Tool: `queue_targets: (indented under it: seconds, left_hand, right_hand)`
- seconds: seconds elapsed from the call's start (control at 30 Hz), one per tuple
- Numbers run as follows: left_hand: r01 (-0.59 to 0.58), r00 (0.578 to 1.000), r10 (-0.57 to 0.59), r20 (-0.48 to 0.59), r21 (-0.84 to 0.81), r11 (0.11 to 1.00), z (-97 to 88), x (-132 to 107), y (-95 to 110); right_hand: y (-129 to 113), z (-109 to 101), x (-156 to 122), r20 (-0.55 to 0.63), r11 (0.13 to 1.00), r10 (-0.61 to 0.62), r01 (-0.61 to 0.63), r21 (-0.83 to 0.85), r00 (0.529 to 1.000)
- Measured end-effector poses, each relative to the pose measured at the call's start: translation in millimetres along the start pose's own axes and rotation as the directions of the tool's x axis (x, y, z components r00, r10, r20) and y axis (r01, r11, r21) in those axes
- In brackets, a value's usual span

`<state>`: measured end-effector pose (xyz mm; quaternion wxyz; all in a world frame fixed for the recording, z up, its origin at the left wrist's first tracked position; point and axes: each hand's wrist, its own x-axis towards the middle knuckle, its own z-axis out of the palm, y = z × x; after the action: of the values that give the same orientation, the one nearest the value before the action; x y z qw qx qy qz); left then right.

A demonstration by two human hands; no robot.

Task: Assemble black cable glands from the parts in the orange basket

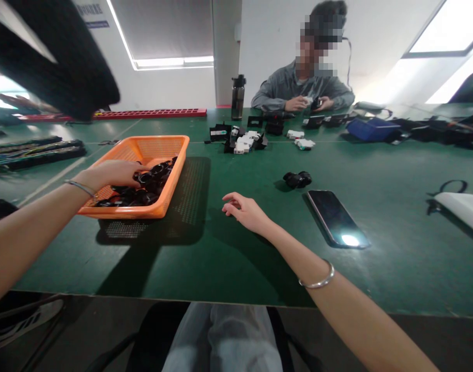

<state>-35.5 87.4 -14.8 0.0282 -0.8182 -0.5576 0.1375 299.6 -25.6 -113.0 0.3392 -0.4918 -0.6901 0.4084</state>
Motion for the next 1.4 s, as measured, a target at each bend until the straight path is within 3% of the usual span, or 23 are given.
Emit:
queue_targets:
  seconds: [0.1, 0.2, 0.3, 0.4, 0.47, 0.6, 0.73, 0.87, 0.93, 1.03, 1.17, 1.3, 1.4]
  left_hand:
    - [0.059, 0.994, -0.067, 0.085, 0.092, 0.994, 3.4, 4.1, 10.0]
    - [0.121, 0.992, -0.125, 0.037, 0.087, 0.989, 4.7, 2.7, 11.6]
    - [0.18, 0.975, -0.175, -0.136, 0.029, 0.983, -3.3, -3.0, 10.0]
    - [0.201, 0.904, -0.22, -0.366, -0.09, 0.975, -21.3, -15.7, 24.3]
    - [0.049, 0.891, -0.095, -0.445, -0.115, 0.992, -33.8, -28.6, 48.8]
    - [-0.242, 0.893, 0.177, -0.415, -0.109, 0.964, -41.8, -54.9, 118.8]
    - [-0.383, 0.881, 0.31, -0.358, -0.153, 0.911, -22.9, -58.8, 171.1]
    - [-0.399, 0.883, 0.27, -0.385, -0.311, 0.862, 5.2, -40.5, 187.3]
    - [-0.419, 0.872, 0.209, -0.442, -0.455, 0.786, 18.6, -30.3, 188.9]
    - [-0.447, 0.875, 0.124, -0.468, -0.681, 0.58, 35.9, -19.0, 189.6]
    - [-0.363, 0.93, 0.039, -0.366, -0.896, 0.256, 51.2, -13.8, 190.3]
    - [-0.239, 0.97, 0.042, -0.239, -0.971, -0.002, 57.7, -15.7, 191.9]
    - [-0.232, 0.97, 0.051, -0.237, -0.969, -0.09, 58.9, -17.0, 192.7]
  right_hand:
    - [0.1, -0.6, -0.4, 0.003, 1.0, -0.012, 0.012, -0.013, 1.0]
    - [-1.7, -0.8, -1.0, 0.008, 1.0, -0.011, 0.012, -0.029, 1.0]
    - [-4.1, -0.4, -1.4, 0.007, 0.999, -0.012, 0.012, -0.036, 1.0]
    - [-5.6, 0.9, -1.5, 0.001, 1.0, 0.006, -0.006, -0.024, 1.0]
    - [-6.1, 1.8, -1.8, -0.001, 1.0, 0.017, -0.017, 0.024, 1.0]
    - [-9.1, 1.5, -3.3, 0.069, 0.965, 0.003, -0.021, 0.262, 0.998]
    - [-13.5, 0.1, -4.3, 0.144, 0.877, -0.047, -0.029, 0.48, 0.988]
    - [-13.2, 2.4, -1.8, 0.069, 0.877, 0.018, -0.049, 0.479, 0.997]
    - [-11.7, 3.3, -0.3, 0.015, 0.89, 0.073, -0.072, 0.449, 0.997]
    - [-10.3, 1.9, 0.9, -0.052, 0.901, 0.11, -0.078, 0.427, 0.993]
    - [-9.9, -1.9, 1.3, -0.108, 0.925, 0.117, -0.068, 0.375, 0.987]
    - [-8.8, -0.8, 2.4, -0.056, 0.95, 0.106, -0.084, 0.301, 0.993]
    - [-6.0, 0.4, 4.0, -0.06, 0.938, 0.134, -0.107, 0.329, 0.989]
